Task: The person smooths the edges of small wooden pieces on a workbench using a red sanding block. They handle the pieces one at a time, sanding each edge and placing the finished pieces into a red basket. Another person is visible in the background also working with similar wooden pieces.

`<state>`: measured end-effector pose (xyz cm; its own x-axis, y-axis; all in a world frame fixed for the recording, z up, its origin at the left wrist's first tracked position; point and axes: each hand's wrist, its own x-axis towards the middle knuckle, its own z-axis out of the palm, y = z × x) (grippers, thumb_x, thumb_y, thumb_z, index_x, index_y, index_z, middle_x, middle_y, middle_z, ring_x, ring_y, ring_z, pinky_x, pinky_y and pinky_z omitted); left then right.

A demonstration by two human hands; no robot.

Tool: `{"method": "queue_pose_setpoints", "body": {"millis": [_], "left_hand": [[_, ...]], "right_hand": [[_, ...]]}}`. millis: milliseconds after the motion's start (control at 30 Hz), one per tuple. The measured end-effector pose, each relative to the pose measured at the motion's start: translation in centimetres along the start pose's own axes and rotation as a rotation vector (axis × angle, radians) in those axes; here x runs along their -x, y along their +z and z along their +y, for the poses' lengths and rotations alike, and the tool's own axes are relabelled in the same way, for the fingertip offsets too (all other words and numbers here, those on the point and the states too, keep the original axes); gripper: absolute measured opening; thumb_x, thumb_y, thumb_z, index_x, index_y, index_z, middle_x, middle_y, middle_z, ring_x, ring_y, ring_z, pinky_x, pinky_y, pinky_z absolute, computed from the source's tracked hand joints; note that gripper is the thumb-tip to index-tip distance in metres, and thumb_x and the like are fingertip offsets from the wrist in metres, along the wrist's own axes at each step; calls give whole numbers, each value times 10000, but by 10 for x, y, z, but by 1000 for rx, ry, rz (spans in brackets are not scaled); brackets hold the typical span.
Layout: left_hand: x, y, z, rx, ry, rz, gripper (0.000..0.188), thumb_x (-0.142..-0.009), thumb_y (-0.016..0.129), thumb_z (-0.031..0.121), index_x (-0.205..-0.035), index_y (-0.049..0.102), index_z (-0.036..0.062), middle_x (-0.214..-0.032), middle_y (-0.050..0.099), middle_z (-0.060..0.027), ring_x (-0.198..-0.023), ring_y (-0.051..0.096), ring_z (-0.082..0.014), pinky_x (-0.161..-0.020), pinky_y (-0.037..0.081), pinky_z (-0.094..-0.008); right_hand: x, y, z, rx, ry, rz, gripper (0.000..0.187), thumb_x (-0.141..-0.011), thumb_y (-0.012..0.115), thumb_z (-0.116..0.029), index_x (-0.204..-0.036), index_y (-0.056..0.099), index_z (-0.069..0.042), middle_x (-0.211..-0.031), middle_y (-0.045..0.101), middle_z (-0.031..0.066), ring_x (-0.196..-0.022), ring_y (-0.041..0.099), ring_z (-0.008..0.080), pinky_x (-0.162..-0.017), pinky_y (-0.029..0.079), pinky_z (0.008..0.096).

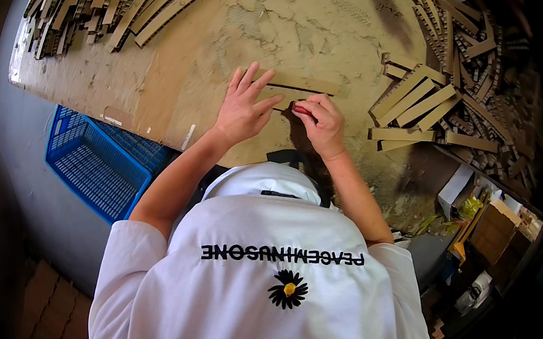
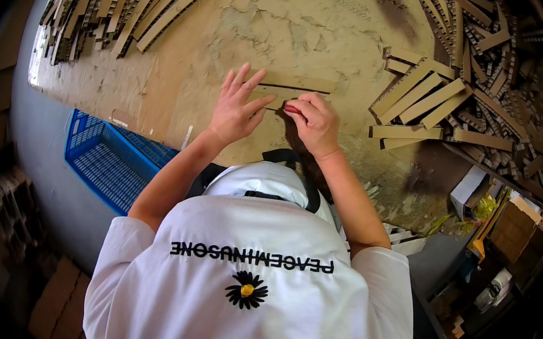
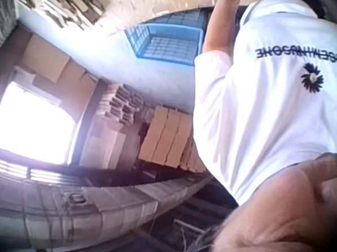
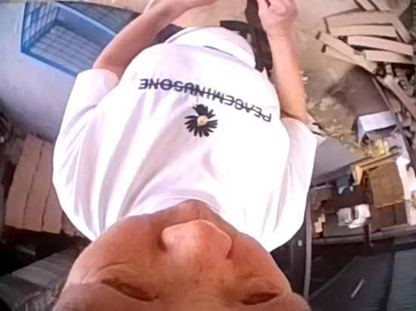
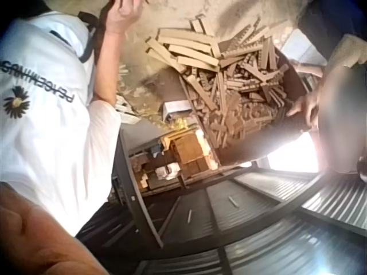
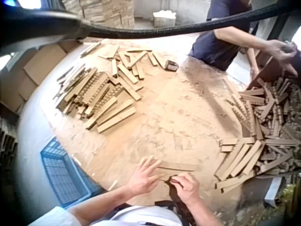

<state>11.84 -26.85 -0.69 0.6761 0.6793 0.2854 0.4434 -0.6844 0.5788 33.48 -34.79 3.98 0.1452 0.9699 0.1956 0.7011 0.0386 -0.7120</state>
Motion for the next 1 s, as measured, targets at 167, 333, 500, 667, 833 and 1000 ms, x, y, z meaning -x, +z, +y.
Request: {"method": "queue_pose_setpoints", "body": {"millis": [167, 333, 500, 667, 833, 1000], "left_hand": [[1, 3, -3, 13, 13, 18, 364, -820, 769, 177, -1179, 772, 233, -1611, 460, -131, -1527, 330, -454, -1210, 278, -663], [-6, -11, 0, -42, 17, -47, 479, -780, 794, 197, -1253, 738, 243, -1618, 435, -114, -1496, 376, -419, -1230, 235, -666], [-19, -25, -2, -112, -1, -150, 751, -741, 830, 215, -1450, 584, 194, -1559, 476, -95, -1416, 457, -363, -1235, 233, -662], [-31, -22, -10, -51, 59, -210, 866, -703, 849, 197, -1499, 521, 98, -1360, 578, -139, -1277, 534, -368, -1183, 331, -615], [-39, -58, -32, -119, 101, -191, 719, -626, 839, 153, -1309, 633, 59, -1158, 612, -150, -1097, 577, -380, -963, 465, -517], [-68, -118, -96, -583, -199, 295, 661, -718, 895, 255, -1291, 624, 63, -1201, 618, -160, -1093, 584, -374, -928, 484, -506]], "right_hand": [[1, -1, 5, 31, -42, 0, 166, -784, 854, -90, -928, 773, -113, -918, 690, 46, -792, 687, 258, -690, 549, 356], [0, 0, 0, 25, -26, -9, 177, -801, 833, -48, -951, 766, -114, -927, 683, 56, -809, 699, 264, -690, 562, 364], [-2, -3, -5, 32, -25, -37, 181, -802, 830, -41, -955, 761, -108, -939, 684, 58, -806, 705, 262, -694, 568, 364], [-1, -3, -3, -30, -5, -5, 165, -805, 823, -57, -948, 756, -105, -969, 698, 59, -819, 709, 276, -699, 582, 365], [3, -19, -19, -132, 39, 48, 123, -826, 820, -88, -931, 756, -92, -956, 691, 74, -787, 701, 278, -686, 570, 359], [63, -84, -25, -156, 318, 469, 170, -812, 837, -32, -970, 777, -17, -988, 682, 115, -898, 671, 254, -798, 534, 341]]}}
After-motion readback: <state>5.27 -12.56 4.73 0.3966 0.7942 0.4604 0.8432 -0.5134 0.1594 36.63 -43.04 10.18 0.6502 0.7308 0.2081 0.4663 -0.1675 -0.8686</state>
